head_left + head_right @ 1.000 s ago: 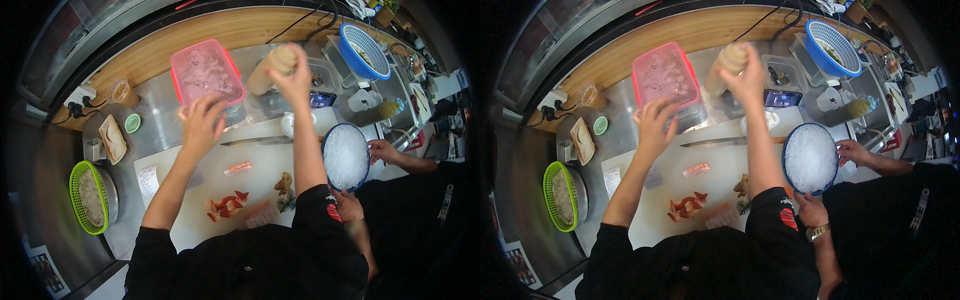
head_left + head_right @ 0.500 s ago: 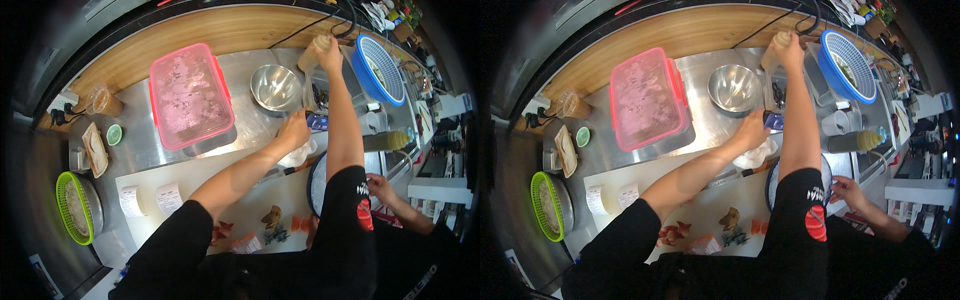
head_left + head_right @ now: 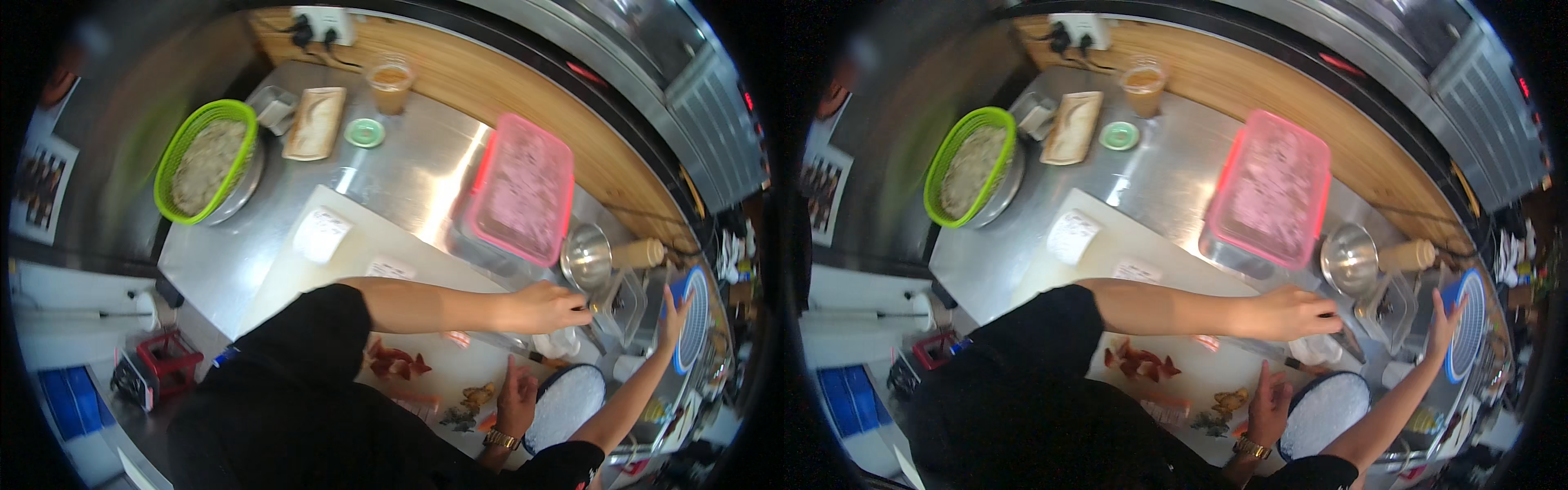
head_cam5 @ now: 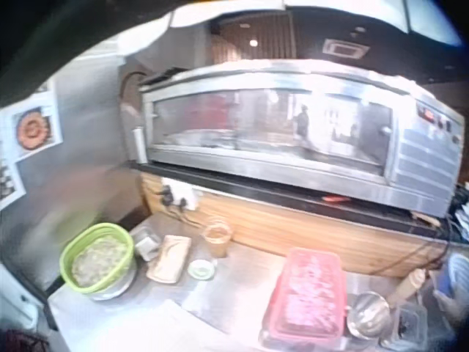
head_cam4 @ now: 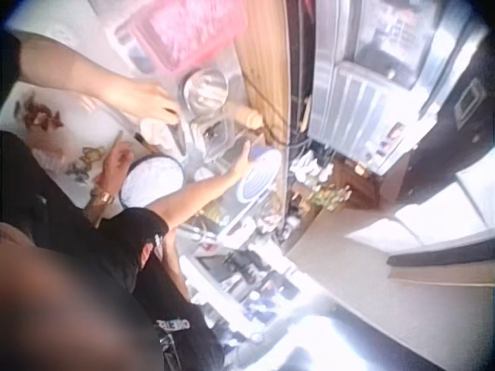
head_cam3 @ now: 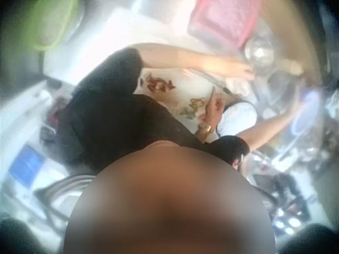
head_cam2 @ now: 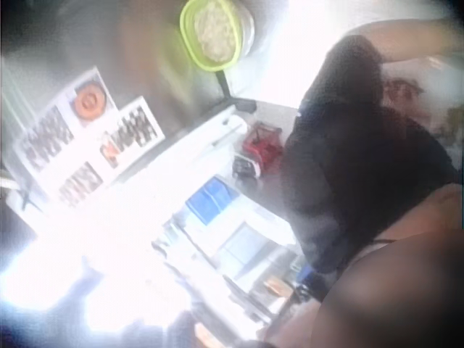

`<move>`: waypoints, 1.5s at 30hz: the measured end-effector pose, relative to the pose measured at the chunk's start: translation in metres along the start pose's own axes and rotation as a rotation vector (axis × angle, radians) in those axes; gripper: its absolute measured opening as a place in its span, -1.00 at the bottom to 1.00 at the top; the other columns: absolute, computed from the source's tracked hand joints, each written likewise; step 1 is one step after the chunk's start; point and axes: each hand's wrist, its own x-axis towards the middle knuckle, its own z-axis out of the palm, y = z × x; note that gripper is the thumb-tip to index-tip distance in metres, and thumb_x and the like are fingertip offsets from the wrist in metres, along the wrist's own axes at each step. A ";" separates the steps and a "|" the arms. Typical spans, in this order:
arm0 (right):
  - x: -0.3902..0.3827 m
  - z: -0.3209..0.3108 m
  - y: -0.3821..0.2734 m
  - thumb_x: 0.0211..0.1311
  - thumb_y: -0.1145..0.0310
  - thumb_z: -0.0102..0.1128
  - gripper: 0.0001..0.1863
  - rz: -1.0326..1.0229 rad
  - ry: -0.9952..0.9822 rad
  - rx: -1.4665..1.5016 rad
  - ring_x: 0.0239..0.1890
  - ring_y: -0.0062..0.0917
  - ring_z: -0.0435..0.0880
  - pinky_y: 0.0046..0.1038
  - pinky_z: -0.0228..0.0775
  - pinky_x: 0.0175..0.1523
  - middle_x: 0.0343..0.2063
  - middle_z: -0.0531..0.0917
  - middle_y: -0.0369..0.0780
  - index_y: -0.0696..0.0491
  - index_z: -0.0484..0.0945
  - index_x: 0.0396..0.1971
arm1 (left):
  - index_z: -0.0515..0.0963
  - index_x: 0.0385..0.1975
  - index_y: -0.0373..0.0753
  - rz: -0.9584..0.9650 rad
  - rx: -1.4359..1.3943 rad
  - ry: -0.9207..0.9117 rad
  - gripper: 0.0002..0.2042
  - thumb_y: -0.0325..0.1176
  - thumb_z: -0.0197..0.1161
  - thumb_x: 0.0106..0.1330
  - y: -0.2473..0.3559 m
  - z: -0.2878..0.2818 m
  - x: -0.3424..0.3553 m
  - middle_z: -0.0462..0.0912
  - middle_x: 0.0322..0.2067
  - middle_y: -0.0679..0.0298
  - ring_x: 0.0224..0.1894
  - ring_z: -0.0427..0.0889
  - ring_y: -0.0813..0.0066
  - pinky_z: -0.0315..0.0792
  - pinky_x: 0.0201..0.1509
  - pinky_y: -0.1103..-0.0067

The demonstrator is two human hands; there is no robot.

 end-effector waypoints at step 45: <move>-0.613 0.256 -0.279 0.33 0.46 0.30 -0.79 0.456 -0.589 0.314 -0.42 -0.68 0.66 -0.57 0.47 -0.30 -0.50 0.68 -0.29 0.14 0.66 -0.07 | 0.68 -0.13 -0.32 -0.516 -0.064 -0.721 -0.81 -0.36 0.32 0.37 -0.247 -0.423 -0.248 0.73 -0.32 0.19 -0.31 0.69 0.48 0.55 -0.16 0.55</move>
